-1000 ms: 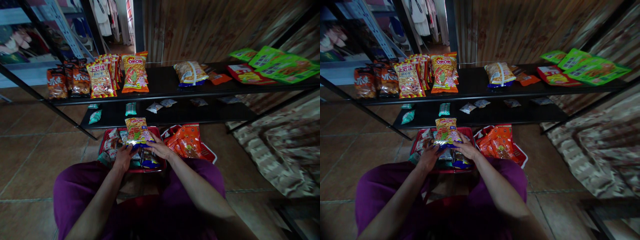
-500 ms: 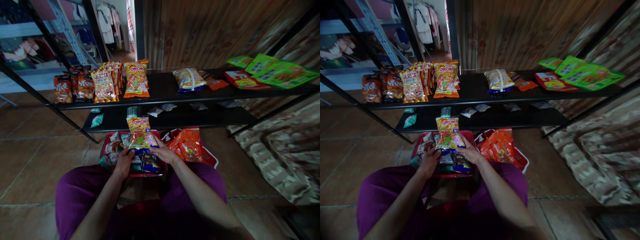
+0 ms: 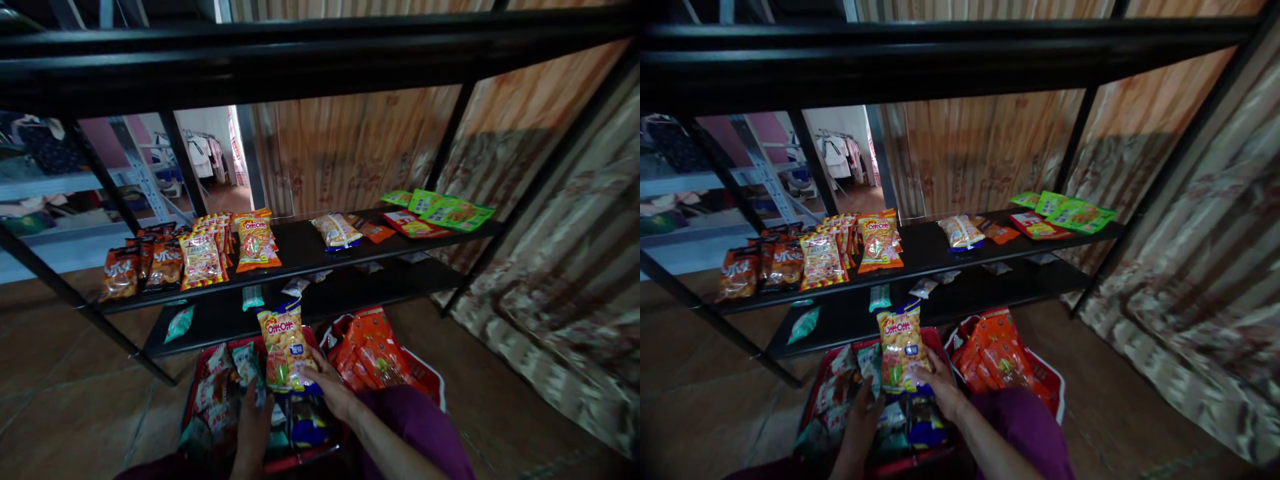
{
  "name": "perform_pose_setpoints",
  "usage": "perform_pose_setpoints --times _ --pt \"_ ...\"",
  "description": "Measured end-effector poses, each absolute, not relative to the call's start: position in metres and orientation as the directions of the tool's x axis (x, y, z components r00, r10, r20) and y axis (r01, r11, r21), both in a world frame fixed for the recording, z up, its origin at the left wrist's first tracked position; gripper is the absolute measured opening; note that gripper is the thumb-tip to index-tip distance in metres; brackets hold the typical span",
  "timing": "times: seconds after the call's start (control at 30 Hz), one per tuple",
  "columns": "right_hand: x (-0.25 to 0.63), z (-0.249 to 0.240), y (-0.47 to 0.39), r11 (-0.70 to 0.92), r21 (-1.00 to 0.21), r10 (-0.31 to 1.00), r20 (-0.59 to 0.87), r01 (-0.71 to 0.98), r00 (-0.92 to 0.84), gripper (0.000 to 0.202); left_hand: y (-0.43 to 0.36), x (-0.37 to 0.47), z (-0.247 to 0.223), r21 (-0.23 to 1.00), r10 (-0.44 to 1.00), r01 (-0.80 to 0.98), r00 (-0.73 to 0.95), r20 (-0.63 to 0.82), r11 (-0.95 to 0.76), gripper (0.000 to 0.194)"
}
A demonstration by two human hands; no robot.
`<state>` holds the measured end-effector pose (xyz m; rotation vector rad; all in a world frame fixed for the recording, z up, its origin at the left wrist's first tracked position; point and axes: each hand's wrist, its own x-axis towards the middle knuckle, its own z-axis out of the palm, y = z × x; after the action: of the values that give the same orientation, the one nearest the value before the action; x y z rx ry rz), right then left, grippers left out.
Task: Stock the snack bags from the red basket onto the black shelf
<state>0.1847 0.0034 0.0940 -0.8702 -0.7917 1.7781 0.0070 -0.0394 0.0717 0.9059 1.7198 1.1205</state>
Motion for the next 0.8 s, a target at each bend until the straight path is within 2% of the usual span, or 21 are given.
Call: perform_pose_setpoints --times 0.07,0.13,0.23,0.33,0.43,0.6,0.7,0.8 --pt "0.184 0.1 -0.001 -0.259 -0.871 0.952 -0.158 -0.417 -0.262 0.067 -0.037 0.015 0.081 0.961 0.924 0.127 -0.33 -0.192 0.245 0.061" --pt "0.182 0.105 -0.007 -0.173 -0.938 0.97 -0.109 -0.3 -0.218 0.067 -0.035 0.026 0.093 0.971 0.938 0.077 -0.285 -0.198 0.228 0.067" --pt "0.175 0.109 -0.015 0.024 -1.0 0.996 0.024 0.006 -0.087 0.064 -0.034 0.044 0.109 0.966 0.928 -0.053 -0.27 -0.256 0.252 0.079" --pt "0.164 0.112 -0.024 0.214 -0.92 0.976 0.218 0.328 -0.024 0.061 -0.034 0.054 0.124 0.958 0.946 -0.214 -0.219 -0.238 0.192 0.08" --pt "0.152 0.118 -0.034 0.348 -0.78 0.924 0.378 0.52 -0.05 0.063 -0.034 0.051 0.143 0.934 0.962 -0.325 -0.166 -0.214 0.152 0.083" --pt "0.135 0.129 -0.049 0.467 -0.592 0.847 0.514 0.657 -0.138 0.073 -0.039 0.038 0.169 0.866 0.961 -0.48 -0.145 -0.234 0.139 0.097" --pt "0.131 0.14 -0.057 0.514 -0.536 0.818 0.543 0.67 -0.193 0.073 -0.043 0.028 0.172 0.819 0.953 -0.545 -0.112 -0.283 0.179 0.086" --pt "0.134 0.156 -0.062 0.571 -0.538 0.803 0.523 0.621 -0.285 0.066 -0.043 0.013 0.166 0.734 0.949 -0.645 -0.04 -0.312 0.214 0.067"
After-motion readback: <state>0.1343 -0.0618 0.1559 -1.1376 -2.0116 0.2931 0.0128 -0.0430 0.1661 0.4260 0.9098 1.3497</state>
